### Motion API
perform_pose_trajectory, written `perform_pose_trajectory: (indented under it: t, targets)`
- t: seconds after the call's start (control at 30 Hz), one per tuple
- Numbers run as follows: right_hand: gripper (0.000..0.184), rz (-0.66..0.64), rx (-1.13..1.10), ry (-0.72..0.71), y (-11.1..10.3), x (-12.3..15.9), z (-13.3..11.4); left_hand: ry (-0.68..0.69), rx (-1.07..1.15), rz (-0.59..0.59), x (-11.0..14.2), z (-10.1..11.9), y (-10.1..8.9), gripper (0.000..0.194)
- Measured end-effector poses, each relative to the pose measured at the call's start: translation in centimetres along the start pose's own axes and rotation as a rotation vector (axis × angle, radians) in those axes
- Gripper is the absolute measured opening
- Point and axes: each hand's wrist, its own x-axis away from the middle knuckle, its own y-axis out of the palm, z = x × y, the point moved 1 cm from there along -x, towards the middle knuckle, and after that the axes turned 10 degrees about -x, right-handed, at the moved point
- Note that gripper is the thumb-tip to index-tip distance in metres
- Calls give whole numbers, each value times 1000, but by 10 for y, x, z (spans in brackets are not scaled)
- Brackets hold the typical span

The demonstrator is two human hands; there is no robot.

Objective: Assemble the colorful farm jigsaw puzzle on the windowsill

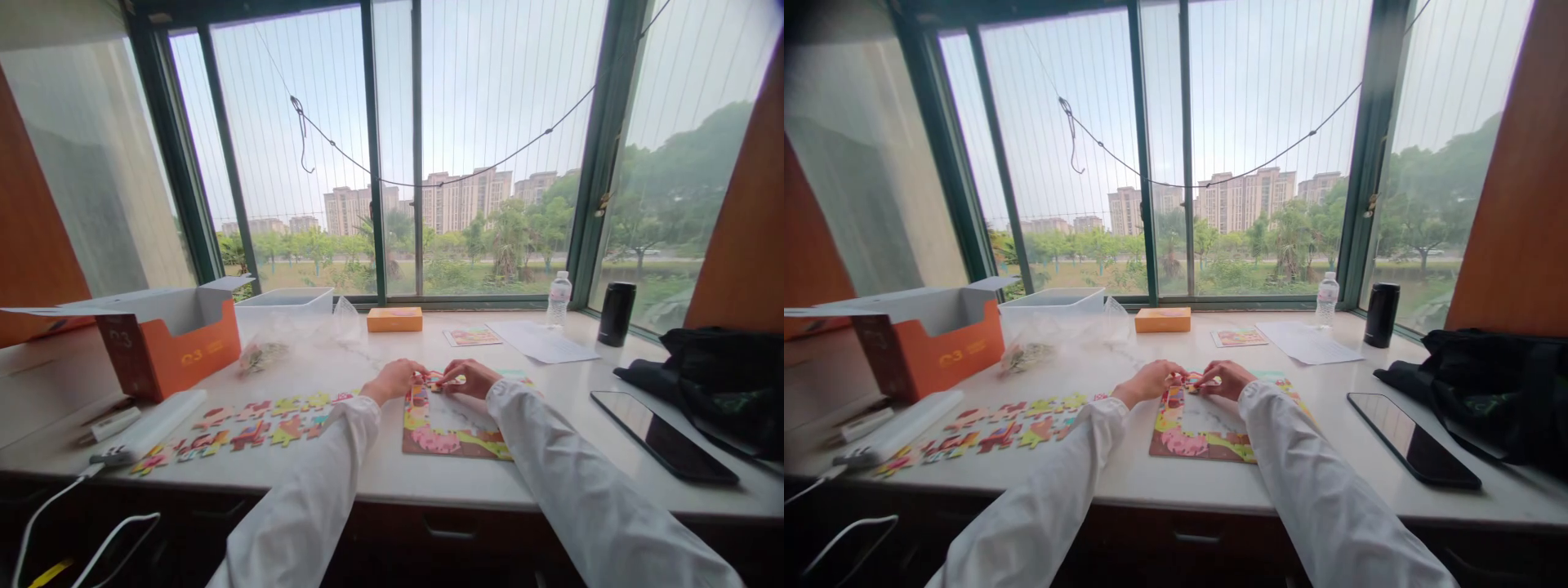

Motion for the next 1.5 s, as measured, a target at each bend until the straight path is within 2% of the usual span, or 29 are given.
perform_pose_trajectory:
  t: [0.17, 0.3, 0.5, 0.7, 0.83, 0.97, 1.13, 1.5]
  targets:
    - [25, -40, 21, -28, 0, -1, -5, -13, 37, 14, -2, -2, 3, 33]
    - [24, -35, 35, -41, 2, -2, -12, -3, 109, 12, -3, -4, 4, 34]
    - [22, -19, 97, -27, 6, -2, -16, -4, 104, 42, 0, 2, 2, 31]
    - [23, 15, 55, 63, 9, -1, -17, -113, 120, 62, 2, 13, 0, 32]
    - [20, 63, 70, 87, 2, -1, -21, -173, 124, 58, 4, 17, -2, 34]
    - [15, 166, 94, 126, -7, 2, -21, -159, 136, 49, 4, 18, -4, 31]
    - [14, 114, 111, 176, -7, 4, -18, -127, 60, 60, 3, 18, -3, 24]
    - [13, 133, 129, 135, -3, 4, -22, -98, -4, 112, 3, 19, 1, 20]
